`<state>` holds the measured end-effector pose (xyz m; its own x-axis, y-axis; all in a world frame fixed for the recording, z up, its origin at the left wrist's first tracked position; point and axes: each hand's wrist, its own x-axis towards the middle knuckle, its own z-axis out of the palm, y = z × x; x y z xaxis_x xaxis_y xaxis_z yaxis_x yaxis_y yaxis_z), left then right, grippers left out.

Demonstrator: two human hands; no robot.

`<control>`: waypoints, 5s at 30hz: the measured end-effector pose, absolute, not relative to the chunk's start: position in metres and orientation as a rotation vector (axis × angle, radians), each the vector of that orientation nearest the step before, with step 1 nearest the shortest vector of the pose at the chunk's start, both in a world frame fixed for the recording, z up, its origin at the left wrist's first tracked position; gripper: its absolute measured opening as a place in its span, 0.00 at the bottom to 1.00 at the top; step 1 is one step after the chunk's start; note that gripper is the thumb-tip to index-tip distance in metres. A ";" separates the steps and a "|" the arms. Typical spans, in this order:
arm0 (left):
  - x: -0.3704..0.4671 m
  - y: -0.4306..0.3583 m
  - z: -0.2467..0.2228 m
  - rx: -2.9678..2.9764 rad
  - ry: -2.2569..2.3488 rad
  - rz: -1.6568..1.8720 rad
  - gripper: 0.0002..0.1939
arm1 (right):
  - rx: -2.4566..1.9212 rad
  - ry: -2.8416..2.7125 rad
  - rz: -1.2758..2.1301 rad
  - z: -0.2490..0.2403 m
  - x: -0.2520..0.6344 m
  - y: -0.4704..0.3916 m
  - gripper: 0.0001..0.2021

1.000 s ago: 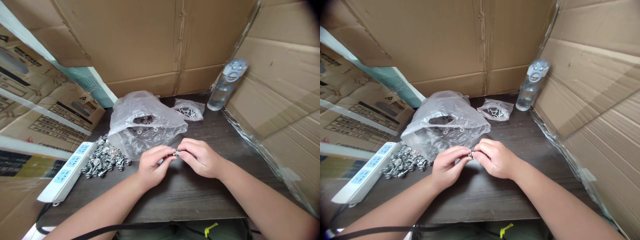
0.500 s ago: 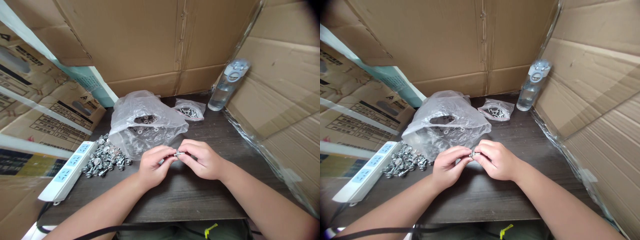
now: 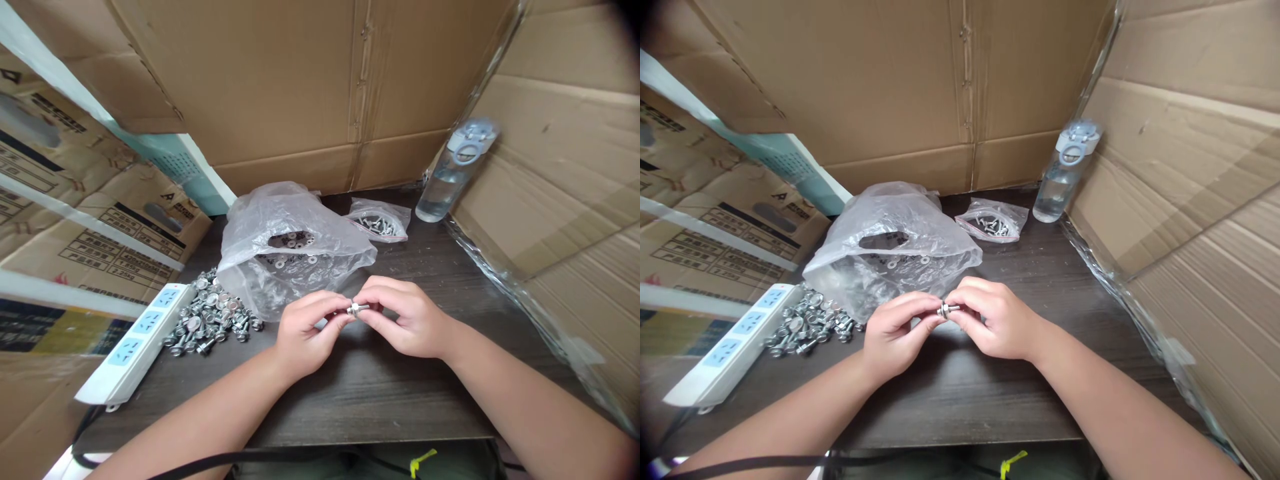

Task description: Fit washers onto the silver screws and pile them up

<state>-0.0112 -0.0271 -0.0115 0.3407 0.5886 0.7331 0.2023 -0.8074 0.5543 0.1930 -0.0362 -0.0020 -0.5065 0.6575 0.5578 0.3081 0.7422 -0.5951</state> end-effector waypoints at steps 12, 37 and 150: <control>-0.012 -0.031 -0.009 2.353 0.654 1.437 0.08 | -0.688 -2.154 0.527 0.000 0.189 -0.038 0.07; -0.012 -0.027 -0.010 2.338 0.682 1.425 0.06 | -0.717 -2.166 0.506 -0.002 0.190 -0.037 0.04; -0.011 -0.028 -0.012 2.240 0.743 1.439 0.10 | -0.876 -2.046 0.648 0.002 0.189 -0.039 0.06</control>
